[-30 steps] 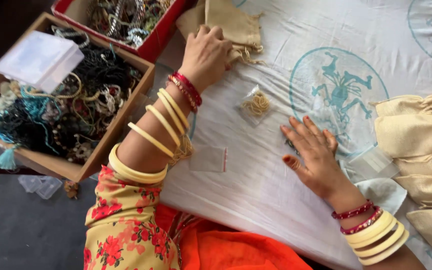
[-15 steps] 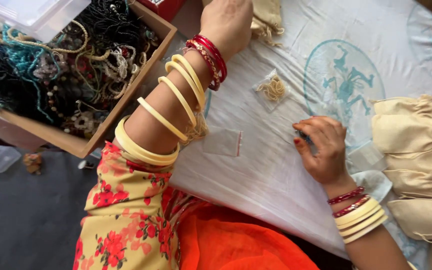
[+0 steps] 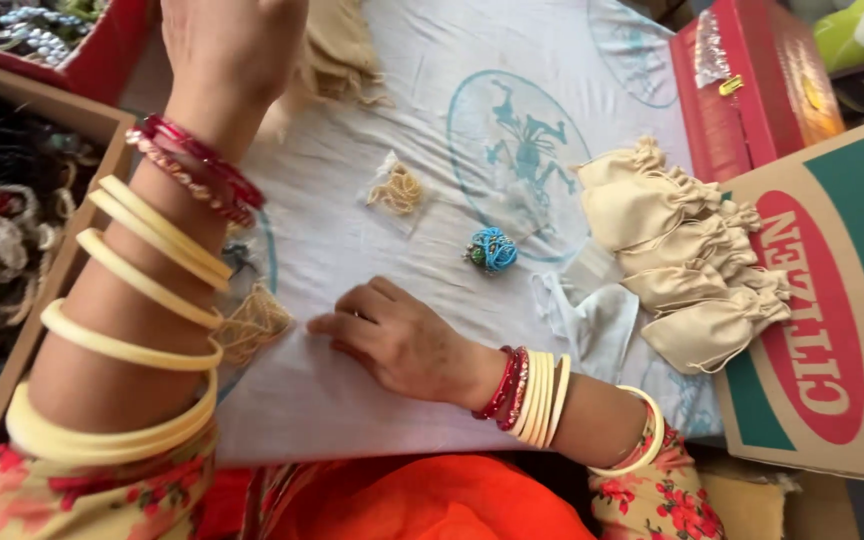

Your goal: Sort jewelry items and place them into small drawstring bags.

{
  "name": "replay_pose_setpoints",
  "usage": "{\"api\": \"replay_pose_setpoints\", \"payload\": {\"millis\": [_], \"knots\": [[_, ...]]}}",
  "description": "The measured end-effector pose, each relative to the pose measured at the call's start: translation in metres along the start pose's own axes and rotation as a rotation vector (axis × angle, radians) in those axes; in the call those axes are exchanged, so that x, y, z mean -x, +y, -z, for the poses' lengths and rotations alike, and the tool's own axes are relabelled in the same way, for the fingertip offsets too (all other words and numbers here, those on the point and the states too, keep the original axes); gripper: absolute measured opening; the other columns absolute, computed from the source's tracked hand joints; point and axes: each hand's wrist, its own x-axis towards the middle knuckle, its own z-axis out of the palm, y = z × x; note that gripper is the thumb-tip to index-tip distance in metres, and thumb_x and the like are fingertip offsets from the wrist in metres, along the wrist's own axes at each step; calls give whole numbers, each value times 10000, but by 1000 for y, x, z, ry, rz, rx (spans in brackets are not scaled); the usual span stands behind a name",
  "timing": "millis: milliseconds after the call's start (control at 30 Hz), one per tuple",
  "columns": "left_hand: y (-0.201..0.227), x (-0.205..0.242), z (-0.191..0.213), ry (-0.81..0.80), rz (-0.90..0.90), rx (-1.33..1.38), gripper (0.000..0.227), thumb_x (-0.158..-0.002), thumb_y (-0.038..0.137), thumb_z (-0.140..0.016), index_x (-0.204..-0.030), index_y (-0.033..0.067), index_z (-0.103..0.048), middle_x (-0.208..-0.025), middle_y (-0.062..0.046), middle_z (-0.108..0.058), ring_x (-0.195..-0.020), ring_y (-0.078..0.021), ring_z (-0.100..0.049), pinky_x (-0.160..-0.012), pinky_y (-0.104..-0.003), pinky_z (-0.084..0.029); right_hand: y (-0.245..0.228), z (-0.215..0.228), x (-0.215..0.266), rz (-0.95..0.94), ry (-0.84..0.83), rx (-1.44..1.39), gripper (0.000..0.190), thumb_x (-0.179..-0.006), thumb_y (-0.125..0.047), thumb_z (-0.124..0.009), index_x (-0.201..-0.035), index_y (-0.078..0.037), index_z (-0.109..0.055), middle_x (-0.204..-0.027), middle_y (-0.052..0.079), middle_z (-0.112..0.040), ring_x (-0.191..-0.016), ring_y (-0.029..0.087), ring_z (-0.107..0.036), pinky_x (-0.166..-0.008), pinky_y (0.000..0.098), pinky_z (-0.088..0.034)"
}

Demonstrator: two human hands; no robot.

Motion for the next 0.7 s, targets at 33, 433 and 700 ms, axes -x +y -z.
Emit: {"api": "replay_pose_setpoints", "payload": {"millis": [33, 433, 700], "knots": [[2, 2, 7, -35, -37, 83, 357, -1031, 212, -569, -778, -29, -642, -636, -211, -622, -576, -346, -641, -537, -465, -485, 3, -3, 2, -6, -93, -86, 326, -960, -70, -741, -1283, -74, -701, -1113, 114, -670, -1029, 266, -626, -957, 363, -525], [32, 44, -28, -300, -106, 152, 378, -981, 161, -743, -1254, 53, -505, -785, -118, -706, -733, -337, -694, -673, -480, -506, 117, 91, 36, -515, 253, 191, 246, -916, -56, -759, -1157, -76, -714, -1033, 104, -699, -889, 245, -693, -811, 361, -546], [42, 71, -42, -340, -176, 7, 278, -985, 106, -683, -1220, 51, -545, -923, -155, -711, -811, -342, -692, -674, -457, -520, 181, 81, 63, -630, 142, 121, 550, -788, -108, -844, -1300, -66, -645, -1100, 127, -654, -877, 251, -635, -800, 371, -527]]}}
